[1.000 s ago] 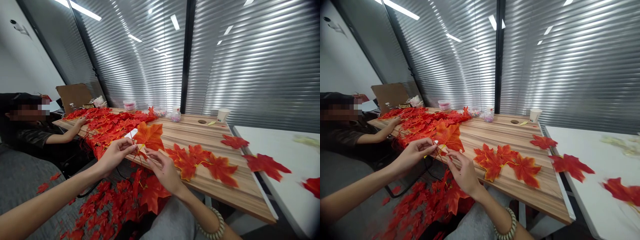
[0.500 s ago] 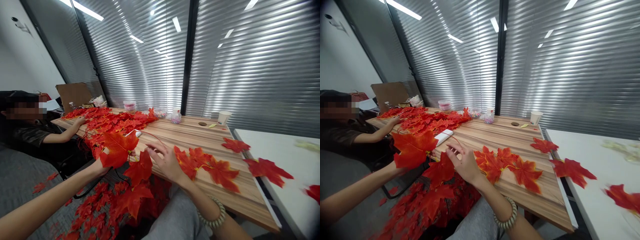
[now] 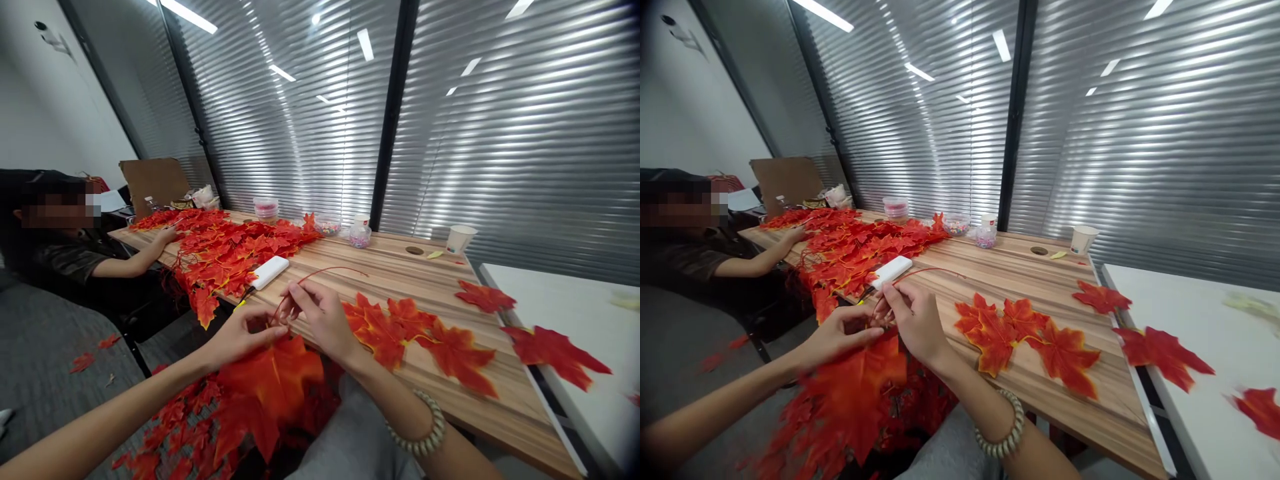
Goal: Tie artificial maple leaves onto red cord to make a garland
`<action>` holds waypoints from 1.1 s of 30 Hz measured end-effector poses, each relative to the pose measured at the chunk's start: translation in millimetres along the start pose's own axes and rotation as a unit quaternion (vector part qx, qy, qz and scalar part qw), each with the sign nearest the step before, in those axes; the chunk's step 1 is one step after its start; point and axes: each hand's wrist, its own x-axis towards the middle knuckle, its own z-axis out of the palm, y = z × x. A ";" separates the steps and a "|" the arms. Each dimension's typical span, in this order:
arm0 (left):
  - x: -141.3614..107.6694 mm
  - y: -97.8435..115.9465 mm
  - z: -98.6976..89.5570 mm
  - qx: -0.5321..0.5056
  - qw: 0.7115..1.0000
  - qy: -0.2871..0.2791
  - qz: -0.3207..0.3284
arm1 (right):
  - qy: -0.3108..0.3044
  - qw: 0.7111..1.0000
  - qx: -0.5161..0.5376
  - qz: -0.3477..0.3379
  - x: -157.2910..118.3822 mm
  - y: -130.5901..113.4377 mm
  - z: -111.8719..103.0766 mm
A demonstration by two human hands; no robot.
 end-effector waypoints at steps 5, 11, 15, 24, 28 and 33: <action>-23.4 -12.4 -13.8 0.138 0.990 0.024 0.028 | -0.031 0.999 -0.026 0.017 -4.4 4.6 13.2; -51.7 -32.2 -30.2 0.240 0.963 0.051 0.113 | -0.037 0.999 -0.009 0.037 -4.7 19.0 29.6; -58.2 -40.0 -32.7 0.219 0.970 0.065 0.082 | -0.023 0.999 -0.010 0.033 -3.9 22.3 36.4; -62.3 -48.3 -28.7 0.054 0.988 0.138 -0.035 | -0.031 0.998 -0.003 0.051 -4.3 26.1 37.0; -59.7 -48.5 -28.5 -0.006 0.987 0.154 -0.052 | -0.018 0.998 -0.003 0.054 -5.7 26.7 34.8; -57.6 -48.4 -27.5 -0.027 0.987 0.126 -0.093 | -0.011 0.998 0.000 0.063 -7.9 32.4 31.5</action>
